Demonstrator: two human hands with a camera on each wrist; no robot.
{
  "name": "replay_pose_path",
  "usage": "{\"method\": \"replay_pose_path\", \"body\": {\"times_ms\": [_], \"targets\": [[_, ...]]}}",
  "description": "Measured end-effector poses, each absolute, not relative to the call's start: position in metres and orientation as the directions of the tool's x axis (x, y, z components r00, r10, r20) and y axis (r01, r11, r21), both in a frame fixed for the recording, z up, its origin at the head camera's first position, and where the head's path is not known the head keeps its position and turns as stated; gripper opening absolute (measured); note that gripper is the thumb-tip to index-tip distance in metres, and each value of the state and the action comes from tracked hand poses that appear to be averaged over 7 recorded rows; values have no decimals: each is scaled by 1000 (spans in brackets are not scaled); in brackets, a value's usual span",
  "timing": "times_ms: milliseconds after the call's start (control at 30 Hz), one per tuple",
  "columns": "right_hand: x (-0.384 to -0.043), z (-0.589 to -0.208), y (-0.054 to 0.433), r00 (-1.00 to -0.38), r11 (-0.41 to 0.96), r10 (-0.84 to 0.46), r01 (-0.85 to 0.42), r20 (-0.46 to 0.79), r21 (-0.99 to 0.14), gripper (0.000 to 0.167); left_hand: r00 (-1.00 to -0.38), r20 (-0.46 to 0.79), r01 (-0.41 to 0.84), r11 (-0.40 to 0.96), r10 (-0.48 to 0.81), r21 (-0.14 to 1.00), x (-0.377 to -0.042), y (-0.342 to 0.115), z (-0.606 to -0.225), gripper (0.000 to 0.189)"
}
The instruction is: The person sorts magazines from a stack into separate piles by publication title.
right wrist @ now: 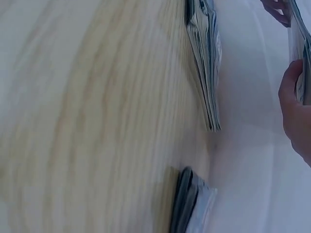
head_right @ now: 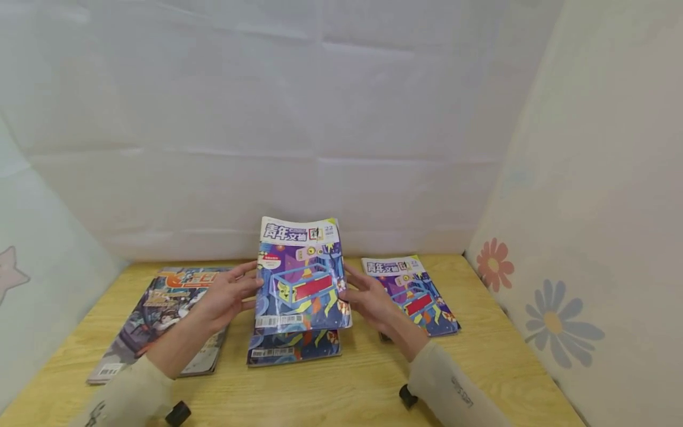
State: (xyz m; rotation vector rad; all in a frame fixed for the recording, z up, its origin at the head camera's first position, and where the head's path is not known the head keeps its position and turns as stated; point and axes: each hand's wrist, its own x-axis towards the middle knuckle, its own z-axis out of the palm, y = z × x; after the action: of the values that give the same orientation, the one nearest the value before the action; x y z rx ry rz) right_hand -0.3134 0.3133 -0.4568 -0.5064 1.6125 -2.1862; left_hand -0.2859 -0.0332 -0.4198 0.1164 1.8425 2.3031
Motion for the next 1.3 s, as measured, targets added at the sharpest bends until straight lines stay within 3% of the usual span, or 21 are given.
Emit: {"method": "replay_pose_path", "body": {"times_ms": [367, 867, 1000, 1167, 1300], "targets": [[-316, -460, 344, -885, -177, -463, 35, 52, -984, 73, -975, -39, -84, -198, 220, 977, -307, -11, -442, 63], [-319, -473, 424, -948, -29, -316, 51, -39, -998, 78, -955, -59, -127, -218, 292, 968, -333, 74, -461, 61], [-324, -475, 442, -949, -100, -316, 47, -14, -994, 77, -948, -64, -132, -201, 313, 971, -339, 90, -464, 62], [-335, -481, 463, -944, -277, -325, 146, -51, -950, 76, -942, -85, -160, -213, 324, 964, -346, 111, -464, 62], [-339, -485, 480, -940, -330, -334, 186, -70, -925, 74, -940, -104, -191, -246, 325, 950, -349, 133, -462, 62]]}}
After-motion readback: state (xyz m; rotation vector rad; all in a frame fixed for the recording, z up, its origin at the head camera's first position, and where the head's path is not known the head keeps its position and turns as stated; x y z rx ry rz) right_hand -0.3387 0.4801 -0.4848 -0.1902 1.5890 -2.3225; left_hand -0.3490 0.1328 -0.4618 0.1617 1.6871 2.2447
